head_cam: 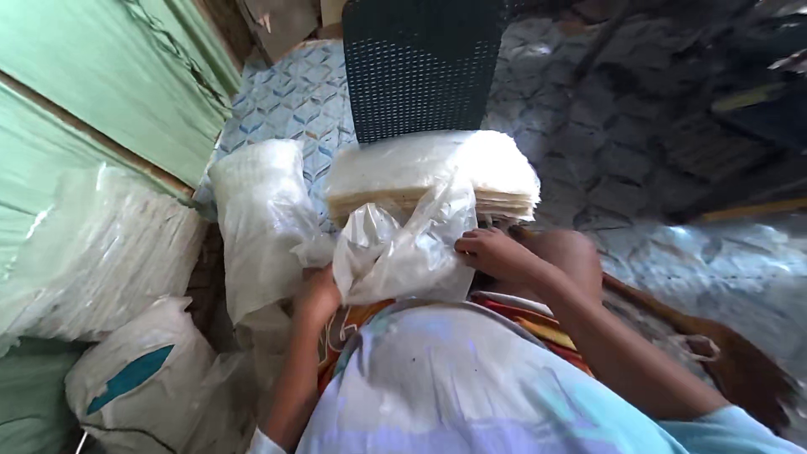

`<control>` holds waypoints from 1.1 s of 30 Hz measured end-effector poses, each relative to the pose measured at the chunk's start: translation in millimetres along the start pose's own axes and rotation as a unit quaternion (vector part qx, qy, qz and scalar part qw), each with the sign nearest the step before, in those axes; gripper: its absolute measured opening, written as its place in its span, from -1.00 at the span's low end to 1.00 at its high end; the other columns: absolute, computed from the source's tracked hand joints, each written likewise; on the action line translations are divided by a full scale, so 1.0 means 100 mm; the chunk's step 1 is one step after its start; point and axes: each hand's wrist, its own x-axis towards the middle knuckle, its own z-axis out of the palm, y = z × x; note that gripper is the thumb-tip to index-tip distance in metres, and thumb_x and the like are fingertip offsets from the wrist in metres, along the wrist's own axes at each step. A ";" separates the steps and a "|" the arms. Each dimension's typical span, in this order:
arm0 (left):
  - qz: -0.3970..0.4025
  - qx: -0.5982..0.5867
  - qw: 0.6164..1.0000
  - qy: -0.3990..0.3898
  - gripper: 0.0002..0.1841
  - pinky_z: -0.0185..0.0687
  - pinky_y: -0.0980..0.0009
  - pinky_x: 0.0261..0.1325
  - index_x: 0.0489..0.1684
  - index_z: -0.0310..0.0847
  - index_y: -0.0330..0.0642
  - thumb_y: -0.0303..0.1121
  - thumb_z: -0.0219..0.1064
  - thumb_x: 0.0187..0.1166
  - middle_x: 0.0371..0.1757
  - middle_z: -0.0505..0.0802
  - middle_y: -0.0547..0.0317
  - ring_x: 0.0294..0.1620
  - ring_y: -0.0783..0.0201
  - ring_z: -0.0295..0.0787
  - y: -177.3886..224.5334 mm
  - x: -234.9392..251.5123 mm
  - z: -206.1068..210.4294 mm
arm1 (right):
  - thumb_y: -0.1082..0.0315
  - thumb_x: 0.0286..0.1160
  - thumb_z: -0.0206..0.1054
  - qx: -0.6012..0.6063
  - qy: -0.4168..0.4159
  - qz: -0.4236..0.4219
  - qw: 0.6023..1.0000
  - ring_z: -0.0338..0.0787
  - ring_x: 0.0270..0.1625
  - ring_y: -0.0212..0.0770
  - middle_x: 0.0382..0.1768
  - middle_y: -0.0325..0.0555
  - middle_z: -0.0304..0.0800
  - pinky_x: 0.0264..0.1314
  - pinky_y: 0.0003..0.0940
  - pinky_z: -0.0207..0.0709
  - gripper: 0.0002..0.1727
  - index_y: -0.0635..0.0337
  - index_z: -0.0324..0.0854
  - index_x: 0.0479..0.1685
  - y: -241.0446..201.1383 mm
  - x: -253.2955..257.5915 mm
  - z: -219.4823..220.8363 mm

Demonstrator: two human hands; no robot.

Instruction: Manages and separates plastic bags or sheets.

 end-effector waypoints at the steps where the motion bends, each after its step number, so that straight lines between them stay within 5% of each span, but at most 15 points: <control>1: 0.008 0.032 0.999 0.024 -0.47 0.42 -0.36 0.45 0.63 0.49 -0.03 -0.22 0.33 0.65 0.41 0.71 -0.32 0.50 -0.35 0.55 0.01 -0.10 -0.07 | 0.34 0.63 0.30 -0.003 0.027 0.004 1.000 0.75 0.23 0.23 0.00 0.17 0.82 0.46 0.37 0.36 -0.77 0.24 0.78 0.05 -0.04 -0.11 -0.02; 3: 0.030 0.018 0.989 0.147 -0.52 0.29 -0.45 0.48 0.63 0.53 0.05 -0.13 0.23 0.74 0.51 0.62 -0.36 0.61 -0.46 0.38 0.04 -0.22 -0.21 | 0.37 0.57 0.36 0.007 0.136 -0.004 0.991 0.74 0.27 0.21 0.05 0.14 0.82 0.47 0.34 0.41 -0.82 0.23 0.79 -0.02 -0.12 -0.24 -0.05; 6: 0.142 -0.076 0.936 0.314 -0.43 0.28 -0.42 0.54 0.67 0.42 -0.18 -0.18 0.29 0.70 0.67 0.43 -0.40 0.68 -0.44 0.29 0.18 -0.11 -0.30 | 0.34 0.47 0.43 -0.005 0.257 -0.055 0.965 0.69 0.33 0.24 0.14 0.14 0.79 0.44 0.37 0.43 -0.84 0.21 0.79 -0.10 -0.29 -0.18 -0.10; 9: 0.281 -0.126 0.941 0.136 -0.56 0.49 -0.12 0.54 0.58 0.54 -0.10 -0.22 0.17 0.77 0.58 0.59 -0.13 0.59 -0.08 0.52 0.31 0.27 -0.04 | 0.39 0.57 0.29 0.031 0.291 -0.117 0.949 0.63 0.51 0.12 0.34 0.08 0.75 0.67 0.30 0.26 -0.83 0.21 0.80 -0.13 -0.45 -0.06 -0.07; 11: 0.274 -0.115 0.953 -0.063 -0.54 0.21 -0.18 0.72 0.61 0.50 -0.25 -0.27 0.10 0.82 0.67 0.48 -0.34 0.72 -0.27 0.33 0.41 0.38 0.22 | 0.53 0.57 0.16 0.067 0.370 -0.134 0.917 0.71 0.45 0.05 0.27 0.10 0.80 0.69 0.17 0.33 -0.78 0.35 0.74 -0.10 -0.63 -0.09 -0.25; 13: 0.166 -0.196 0.960 -0.112 -0.51 -0.18 -0.16 0.84 0.71 0.23 -0.50 -0.43 -0.03 0.85 0.80 0.20 -0.45 0.85 -0.38 -0.04 0.55 0.12 0.31 | 0.55 0.56 0.12 0.023 0.440 -0.106 0.891 0.84 0.15 0.04 0.05 0.17 0.84 0.34 0.02 0.66 -0.72 0.42 0.72 0.05 -0.81 -0.24 -0.56; 16: 0.059 -0.297 0.950 -0.073 -0.53 0.12 0.10 0.76 0.64 0.22 -0.61 -0.41 -0.13 0.90 0.65 0.45 -0.46 0.72 -0.19 0.31 0.79 -0.50 -0.10 | 0.40 0.71 0.14 -0.089 0.474 -0.041 0.875 0.84 -0.29 0.14 -0.23 0.24 0.83 -0.29 0.08 0.68 -0.74 0.40 0.69 0.03 -0.87 -0.32 -0.94; 19: 0.221 -0.191 0.956 -0.006 -0.72 0.60 0.08 0.34 0.18 0.66 -0.53 -0.52 0.27 0.63 0.07 0.83 -0.29 0.14 0.02 0.78 0.54 -0.58 -0.51 | 0.22 0.78 0.17 -0.112 0.390 0.050 0.913 0.76 -0.47 0.21 -0.47 0.14 0.72 -0.51 0.23 0.53 -0.71 0.27 0.67 -0.11 -0.82 -0.24 -1.22; 21: 0.337 -0.270 0.902 0.029 -0.38 0.70 0.42 0.28 0.34 0.57 -0.38 -0.21 0.58 0.32 0.06 0.86 0.20 0.10 0.50 0.78 0.25 -0.37 -0.59 | 0.15 0.80 0.18 -0.061 0.325 0.106 0.938 0.76 -0.42 0.21 -0.49 0.10 0.72 -0.39 0.31 0.55 -0.69 0.20 0.69 -0.09 -0.78 -0.16 -1.37; 22: 0.372 -0.362 0.854 0.032 -0.17 0.70 0.49 0.24 0.38 0.48 -0.41 -0.08 0.68 0.13 0.07 0.86 0.30 0.10 0.57 0.78 0.22 -0.35 -0.62 | 0.13 0.80 0.18 -0.038 0.309 0.125 0.942 0.75 -0.41 0.19 -0.48 0.10 0.71 -0.37 0.30 0.55 -0.68 0.20 0.69 -0.09 -0.76 -0.11 -1.41; 25: 0.423 -0.580 0.695 -0.034 0.24 0.74 0.24 0.41 0.74 -0.05 0.00 0.27 0.68 0.01 0.40 0.76 0.38 0.40 0.37 0.72 0.35 -0.36 -0.73 | 0.10 0.81 0.17 0.023 0.311 0.145 0.939 0.74 -0.37 0.15 -0.44 0.09 0.71 -0.30 0.28 0.56 -0.65 0.21 0.68 -0.08 -0.77 0.03 -1.42; 27: 0.350 -0.625 0.695 0.056 0.07 0.80 0.19 0.32 0.73 0.07 -0.13 0.27 0.54 0.28 0.30 0.80 0.23 0.27 0.28 0.80 0.52 -0.38 -0.85 | 0.10 0.83 0.13 0.050 0.330 0.104 0.937 0.76 -0.35 0.13 -0.38 0.10 0.74 -0.28 0.25 0.60 -0.63 0.23 0.68 -0.07 -0.80 0.05 -1.35; 30: 0.185 -0.583 0.760 0.218 -0.69 0.82 0.29 0.09 0.24 0.61 -0.32 -0.28 0.28 0.72 -0.05 0.89 0.13 -0.06 0.33 0.86 0.70 -0.16 -1.27 | 0.14 0.87 0.06 0.039 0.316 0.012 0.948 0.73 -0.33 0.12 -0.34 0.15 0.71 -0.23 0.17 0.61 -0.60 0.32 0.64 -0.01 -0.71 0.01 -1.26; 32: 0.194 -0.494 0.794 0.296 -0.80 0.78 0.39 0.09 0.10 0.63 -0.34 -0.40 0.26 0.73 -0.14 0.88 0.21 -0.12 0.44 0.84 0.65 0.06 -1.57 | 0.20 0.81 0.12 -0.067 0.345 -0.048 0.935 0.69 -0.57 0.05 -0.60 0.01 0.62 -0.54 0.11 0.54 -0.65 0.28 0.63 -0.25 -0.44 0.04 -1.21; 33: 0.230 -0.451 0.799 0.325 -0.82 0.79 0.40 0.08 0.08 0.64 -0.35 -0.42 0.27 0.71 -0.17 0.89 0.22 -0.14 0.46 0.84 0.69 0.10 -1.69 | 0.21 0.79 0.16 -0.096 0.343 -0.042 0.933 0.72 -0.54 0.11 -0.59 0.04 0.64 -0.51 0.18 0.55 -0.67 0.27 0.63 -0.27 -0.39 0.05 -1.24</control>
